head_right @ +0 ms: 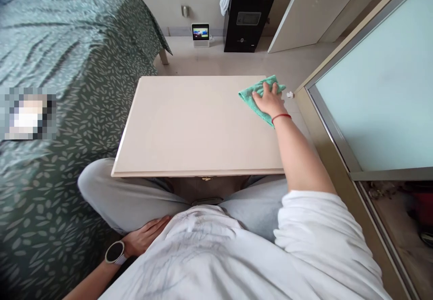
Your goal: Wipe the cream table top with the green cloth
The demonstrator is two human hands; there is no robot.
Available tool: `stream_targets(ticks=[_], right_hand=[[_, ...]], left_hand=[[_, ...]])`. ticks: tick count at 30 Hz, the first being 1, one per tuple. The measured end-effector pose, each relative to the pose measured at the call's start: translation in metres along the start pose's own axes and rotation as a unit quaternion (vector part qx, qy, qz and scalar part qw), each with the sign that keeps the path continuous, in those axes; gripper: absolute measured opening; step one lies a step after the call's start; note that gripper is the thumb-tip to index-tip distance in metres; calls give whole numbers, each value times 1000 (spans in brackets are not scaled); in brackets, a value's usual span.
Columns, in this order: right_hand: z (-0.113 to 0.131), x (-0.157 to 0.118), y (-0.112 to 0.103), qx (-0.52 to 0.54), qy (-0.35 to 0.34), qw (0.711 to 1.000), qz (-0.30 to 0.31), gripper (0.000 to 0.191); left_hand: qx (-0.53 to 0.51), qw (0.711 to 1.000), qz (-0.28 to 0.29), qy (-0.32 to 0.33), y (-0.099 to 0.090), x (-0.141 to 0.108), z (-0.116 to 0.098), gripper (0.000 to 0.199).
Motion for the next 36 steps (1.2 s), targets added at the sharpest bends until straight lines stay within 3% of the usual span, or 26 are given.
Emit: stream_targets(ticks=[4,9,12,16,19,21,23,25,29,32,34,36], right_hand=[[72,52,8,-14,-59,998,-5,102],[194,68,49,-82,-111,989,48,99],[276,58,70,-78,-182,977,73,97],[376,35,97,-106,-267,953,91,90],[436,13,122,-113,-350,925,90,87],[463,-6,140,-108,-418,897,93,88],[476,-37,154,-106,-496,858,84,83],[473,-81,163,-118,-566,812,76,74],[430,-195,164,-174,-666,719,98,69],[385,-272,150,-201,-750,618,123,70],[359,-296,141,-220,-782,566,139,68],[344,-289,135,-233,-785,552,155,67]], left_hand=[[-8,1000,-9,-2,-7,4,-2,54],[3,999,40,33,-22,11,0,54],[10,999,9,32,-29,12,0,52],[24,1000,-16,7,-26,10,-1,51],[26,999,-25,-6,-30,9,2,51],[28,999,-19,-1,-35,10,4,49],[33,999,-6,7,-39,12,6,47],[33,999,-4,13,-42,12,8,47],[32,999,-18,12,-45,11,9,50],[34,999,-20,8,-45,11,9,54],[31,999,-16,6,-45,11,8,55],[30,999,-8,7,-44,12,7,54]])
Point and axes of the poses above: each hand's wrist, its own x-axis towards the middle knuckle, its own y-axis out of the palm, z = x × y, the point moved 8 cm from there along x, towards the middle knuckle, and after that the axes turned 11 degrees about z, right-handed, at the moved point
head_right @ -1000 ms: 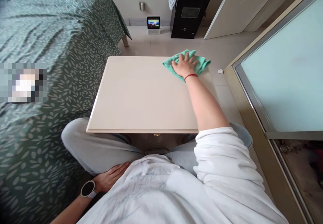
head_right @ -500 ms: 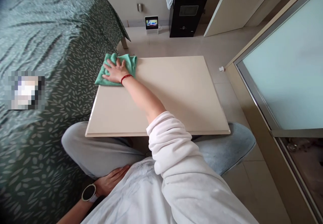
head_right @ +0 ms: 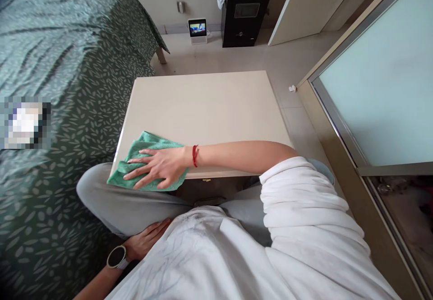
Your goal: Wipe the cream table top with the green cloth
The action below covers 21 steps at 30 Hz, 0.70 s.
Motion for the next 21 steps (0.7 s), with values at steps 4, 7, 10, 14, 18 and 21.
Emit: stream_targets(ticks=[4,7,10,14,18,21], right_hand=[[-82,-26,9,47,111,993,2,71],[-171,-54,13,103,262,958,-48,75],[-245,-96,20,171,446,874,-90,78],[-280,-156,33,220,657,711,-121,82],[-260,-171,38,207,706,663,-137,83],[-215,-150,40,195,633,740,-112,83]], left_hand=[[2,1000,17,8,4,-1,-1,51],[-1,1000,11,9,3,-1,-1,54],[2,1000,24,13,7,-1,-3,54],[-12,1000,1,-10,15,-5,-5,55],[-9,1000,1,-15,32,-10,-9,56],[1,1000,12,-10,41,-13,-10,55]])
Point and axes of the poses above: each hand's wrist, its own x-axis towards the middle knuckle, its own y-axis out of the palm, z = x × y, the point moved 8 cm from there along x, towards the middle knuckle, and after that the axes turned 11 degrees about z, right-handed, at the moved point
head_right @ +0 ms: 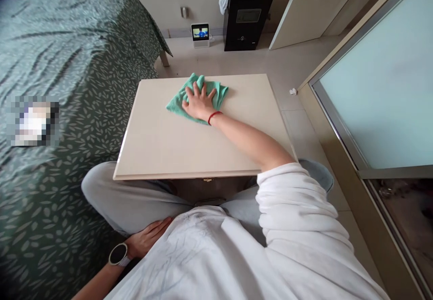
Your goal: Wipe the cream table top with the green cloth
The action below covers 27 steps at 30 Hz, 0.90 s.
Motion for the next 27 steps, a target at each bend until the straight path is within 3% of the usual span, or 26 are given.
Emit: stream_targets(ticks=[4,8,11,13,16,19,22,24,27], right_hand=[[41,-104,29,-41,-234,971,33,80],[52,-221,47,-97,-467,876,74,74],[33,-257,49,-131,-561,806,134,63],[14,-242,43,-132,-558,805,152,61],[-13,-176,26,-109,-484,860,124,67],[-43,-96,5,-79,-354,929,77,70],[-78,-29,-16,-45,-196,979,40,74],[-103,0,-28,-17,-90,996,10,77],[-131,18,-38,16,37,999,-29,79]], left_hand=[[3,1000,-16,-2,-8,1,4,54],[-5,1000,-19,3,-27,6,9,54],[-13,1000,-17,2,-30,7,10,53],[-14,999,-29,-5,-27,5,9,54],[-13,1000,-24,-3,-17,1,6,54],[-10,1000,-3,0,-9,-2,4,54],[-6,1000,21,1,-5,-3,2,56],[-4,1000,27,1,-5,-3,1,60],[-19,1000,3,-12,-10,-1,4,59]])
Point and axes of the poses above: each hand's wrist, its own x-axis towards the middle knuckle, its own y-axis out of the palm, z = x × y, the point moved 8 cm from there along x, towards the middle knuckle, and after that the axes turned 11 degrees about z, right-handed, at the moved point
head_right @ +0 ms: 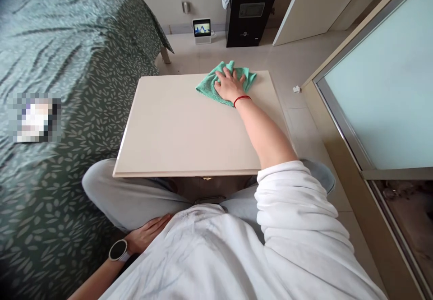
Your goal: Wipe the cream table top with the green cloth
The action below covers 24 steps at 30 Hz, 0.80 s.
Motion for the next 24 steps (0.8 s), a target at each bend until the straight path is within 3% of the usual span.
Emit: stream_targets(ticks=[3,6,10,14,17,20,24], right_hand=[[-3,-7,1,6,34,999,-15,79],[18,-43,12,-10,-32,999,2,79],[49,-144,34,-54,-167,984,41,78],[57,-260,51,-61,-285,955,58,79],[52,-304,59,-73,-325,940,78,77],[43,-289,58,-78,-330,936,98,73],[17,-194,35,-62,-241,965,79,72]], left_hand=[[-1,1000,-4,6,-1,2,1,55],[8,1000,10,13,2,3,2,53],[4,1000,6,6,4,2,4,56],[-1,1000,3,10,-6,4,7,62],[-7,1000,1,19,-18,8,12,59],[-8,1000,-6,24,-26,11,14,54],[-14,1000,12,22,-23,11,13,53]])
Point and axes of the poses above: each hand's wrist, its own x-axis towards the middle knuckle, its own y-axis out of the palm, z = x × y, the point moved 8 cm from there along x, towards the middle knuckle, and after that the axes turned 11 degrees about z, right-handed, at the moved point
